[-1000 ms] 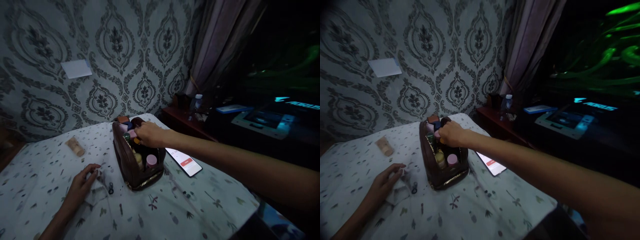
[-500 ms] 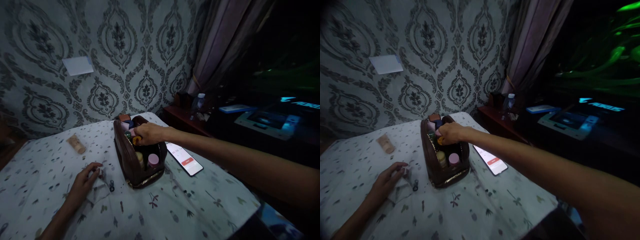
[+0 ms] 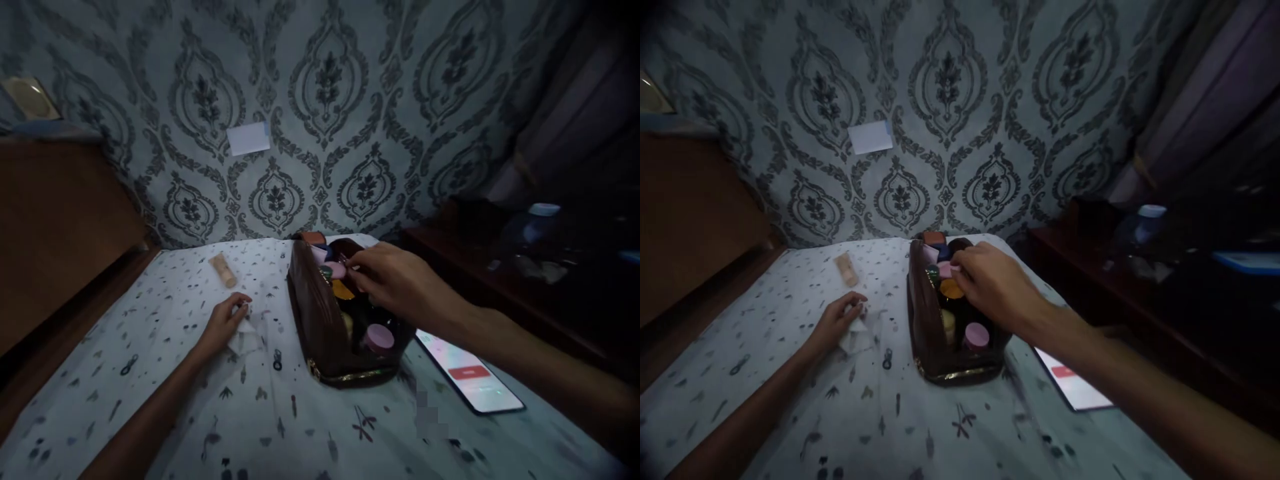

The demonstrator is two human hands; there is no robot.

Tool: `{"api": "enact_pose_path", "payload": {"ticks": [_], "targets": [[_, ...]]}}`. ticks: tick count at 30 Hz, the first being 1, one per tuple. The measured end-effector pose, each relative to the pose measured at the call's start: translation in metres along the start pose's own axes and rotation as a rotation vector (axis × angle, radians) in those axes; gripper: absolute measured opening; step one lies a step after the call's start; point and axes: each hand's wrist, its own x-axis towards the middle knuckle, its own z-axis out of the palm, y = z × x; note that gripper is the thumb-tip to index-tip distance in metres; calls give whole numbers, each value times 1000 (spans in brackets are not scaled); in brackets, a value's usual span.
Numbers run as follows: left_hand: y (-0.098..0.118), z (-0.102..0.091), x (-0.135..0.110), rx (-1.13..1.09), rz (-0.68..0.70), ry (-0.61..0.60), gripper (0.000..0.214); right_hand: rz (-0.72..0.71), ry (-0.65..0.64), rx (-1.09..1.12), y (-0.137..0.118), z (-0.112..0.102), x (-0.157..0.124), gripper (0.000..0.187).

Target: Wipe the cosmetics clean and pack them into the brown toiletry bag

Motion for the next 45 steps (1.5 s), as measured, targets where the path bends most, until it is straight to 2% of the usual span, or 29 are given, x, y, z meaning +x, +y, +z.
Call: {"api": "enact_pose_path", "payload": {"ticks": [3, 6, 9, 12, 15, 17, 19, 22, 26, 27, 30, 32, 33, 36, 38, 41, 45], "targets": [[-16, -11, 18, 139, -5, 61, 37, -87, 218, 193, -22, -4, -22, 21], [-32, -23, 44, 270, -25, 102, 38, -269, 296, 390, -53, 8, -44, 18], [-46, -36, 68, 435, -29, 67, 42, -393, 159, 490, -79, 36, -60, 20], [-55, -45, 86, 600, 7, -89, 47, -421, 13, 532, -95, 68, -68, 24], [-57, -51, 98, 740, 59, -251, 42, -338, -54, 623, -102, 94, -66, 22], [-53, -53, 100, 815, 106, -326, 38, -237, -77, 667, -107, 104, -61, 16], [-45, -54, 97, 873, 167, -377, 35, -149, -109, 698, -112, 110, -54, 17], [-25, -51, 75, 930, 268, -421, 29, -35, -152, 751, -122, 115, -45, 33], [10, -37, 17, 936, 461, -486, 23, 85, -131, 772, -133, 131, -39, 49], [18, -33, 0, 902, 508, -499, 20, 89, -124, 762, -135, 137, -39, 48], [31, -22, -41, 745, 530, -492, 17, 74, -117, 734, -137, 156, -44, 34], [26, -17, -60, 619, 546, -396, 22, 64, -102, 741, -137, 166, -50, 31], [20, -15, -68, 586, 559, -306, 27, 58, -92, 741, -137, 170, -53, 31], [-10, -11, -87, 558, 649, 3, 44, 28, -83, 714, -133, 179, -59, 41], [-31, -9, -98, 547, 662, 107, 49, 5, -87, 710, -130, 182, -61, 52], [-53, -14, -111, 573, 581, 116, 52, 3, -73, 752, -126, 183, -62, 56], [-56, -35, -122, 496, 498, 46, 52, 38, -76, 800, -124, 181, -59, 36]]}}
